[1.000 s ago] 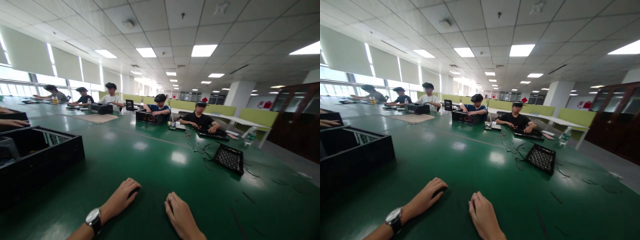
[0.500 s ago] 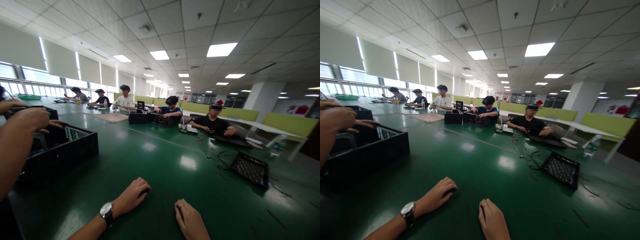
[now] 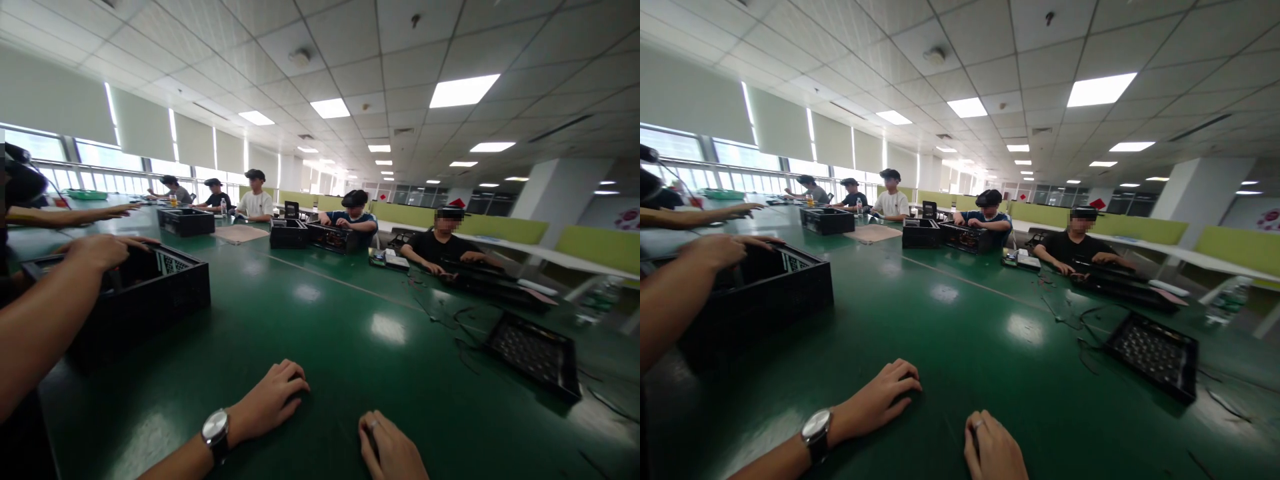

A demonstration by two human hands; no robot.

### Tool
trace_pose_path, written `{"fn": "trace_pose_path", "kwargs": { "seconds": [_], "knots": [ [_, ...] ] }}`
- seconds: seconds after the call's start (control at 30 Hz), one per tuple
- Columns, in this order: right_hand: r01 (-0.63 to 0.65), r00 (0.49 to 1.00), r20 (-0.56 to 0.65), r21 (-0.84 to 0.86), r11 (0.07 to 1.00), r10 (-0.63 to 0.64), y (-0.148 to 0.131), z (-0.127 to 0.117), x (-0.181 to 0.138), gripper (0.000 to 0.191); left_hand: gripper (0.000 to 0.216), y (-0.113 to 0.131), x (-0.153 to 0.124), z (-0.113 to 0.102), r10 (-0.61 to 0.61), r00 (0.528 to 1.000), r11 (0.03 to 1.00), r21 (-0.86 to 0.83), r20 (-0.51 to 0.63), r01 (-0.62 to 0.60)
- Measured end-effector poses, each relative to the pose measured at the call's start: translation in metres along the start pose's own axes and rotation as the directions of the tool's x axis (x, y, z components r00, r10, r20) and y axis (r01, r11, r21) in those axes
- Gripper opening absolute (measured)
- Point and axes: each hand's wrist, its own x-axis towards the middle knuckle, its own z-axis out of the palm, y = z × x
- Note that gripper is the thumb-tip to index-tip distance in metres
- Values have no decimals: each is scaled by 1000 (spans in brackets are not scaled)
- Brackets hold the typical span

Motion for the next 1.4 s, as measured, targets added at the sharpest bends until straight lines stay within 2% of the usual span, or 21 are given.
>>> {"fn": "trace_pose_path", "kwargs": {
  "seconds": [0.27, 0.8, 1.23, 1.4],
  "knots": [
    [14, 1000, 18, -49, 999, -13, 2, 2, 2, 30, 31, -3, 0, 4, 21, 1000, 1000, 10, -16, -21],
    [78, 993, -88, -24, 997, -80, 18, 17, 7, 28, 33, 1, -2, 1, -19, 1000, 1000, 25, 17, 19],
    [53, 998, -14, -24, 998, -53, 10, 11, 5, 31, 33, 1, -2, 1, 12, 1000, 1000, 27, -16, -12],
    [74, 996, -42, -49, 996, -76, 8, 10, 4, 30, 32, 1, -2, 1, 3, 1000, 1000, 28, -8, -3]
  ]
}}
